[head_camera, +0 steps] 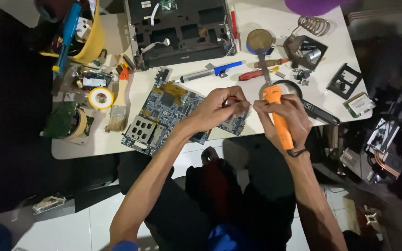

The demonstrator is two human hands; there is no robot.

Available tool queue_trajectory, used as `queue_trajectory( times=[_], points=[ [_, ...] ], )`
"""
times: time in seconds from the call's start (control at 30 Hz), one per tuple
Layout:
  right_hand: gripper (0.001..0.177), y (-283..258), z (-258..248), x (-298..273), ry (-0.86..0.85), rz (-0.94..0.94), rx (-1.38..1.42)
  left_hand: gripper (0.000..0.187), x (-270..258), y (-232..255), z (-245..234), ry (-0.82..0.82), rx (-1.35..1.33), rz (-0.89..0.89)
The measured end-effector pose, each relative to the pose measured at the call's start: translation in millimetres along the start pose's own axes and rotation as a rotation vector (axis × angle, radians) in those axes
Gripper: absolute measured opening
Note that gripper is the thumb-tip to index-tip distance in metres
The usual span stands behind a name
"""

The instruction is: Using a soldering iron and desoldering pump to remove components from a computer motherboard.

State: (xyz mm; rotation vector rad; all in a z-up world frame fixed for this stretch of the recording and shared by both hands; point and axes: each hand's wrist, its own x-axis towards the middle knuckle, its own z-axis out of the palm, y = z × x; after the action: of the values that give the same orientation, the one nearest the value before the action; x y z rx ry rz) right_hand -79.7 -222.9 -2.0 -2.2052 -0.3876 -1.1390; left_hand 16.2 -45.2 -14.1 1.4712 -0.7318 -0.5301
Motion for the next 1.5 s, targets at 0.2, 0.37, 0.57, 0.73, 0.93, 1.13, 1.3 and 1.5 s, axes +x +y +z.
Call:
queue_trajectory(
  times=[0.2,0.37,0.57,0.73,0.93,1.13,1.3,1.5],
  points=[
    [0.018,-12.9,-12.1,23.1,-0.225,0.103,-0.062,0.020,-5.4,5.5,8.4,0.103,-0.002,0.012],
    [0.014,34.6,-1.1,-15.4,-0.029,0.172,0.229,0.010,-7.4,-1.6,3.4,0.140,0.128,0.064],
    [0.011,63.0,-9.5,-40.3,0.191,0.316,0.413,0.010,-11.2,5.0,-10.3,0.074,0.383,-0.116],
    [0.048,75.8,-23.6,-43.0,0.353,0.715,0.424,0.041,-9.0,3.2,-12.1,0.020,0.470,-0.259],
    [0.035,89.6,-27.5,-51.9,0.148,0.566,0.346,0.018,-10.4,19.1,-7.2,0.044,0.489,-0.250],
    [0.016,91.0,-31.1,-63.1,0.087,0.570,0.413,0.018,-9.3,13.1,-6.1,0.054,0.529,-0.279],
    [0.015,77.7,-38.0,-58.9,-0.005,0.547,0.348,0.020,-12.2,22.8,-2.2,0.042,0.561,-0.297],
    [0.016,70.3,-38.7,-54.5,-0.029,0.527,0.365,0.018,-11.2,13.3,-2.9,0.082,0.575,-0.236]
  ],
)
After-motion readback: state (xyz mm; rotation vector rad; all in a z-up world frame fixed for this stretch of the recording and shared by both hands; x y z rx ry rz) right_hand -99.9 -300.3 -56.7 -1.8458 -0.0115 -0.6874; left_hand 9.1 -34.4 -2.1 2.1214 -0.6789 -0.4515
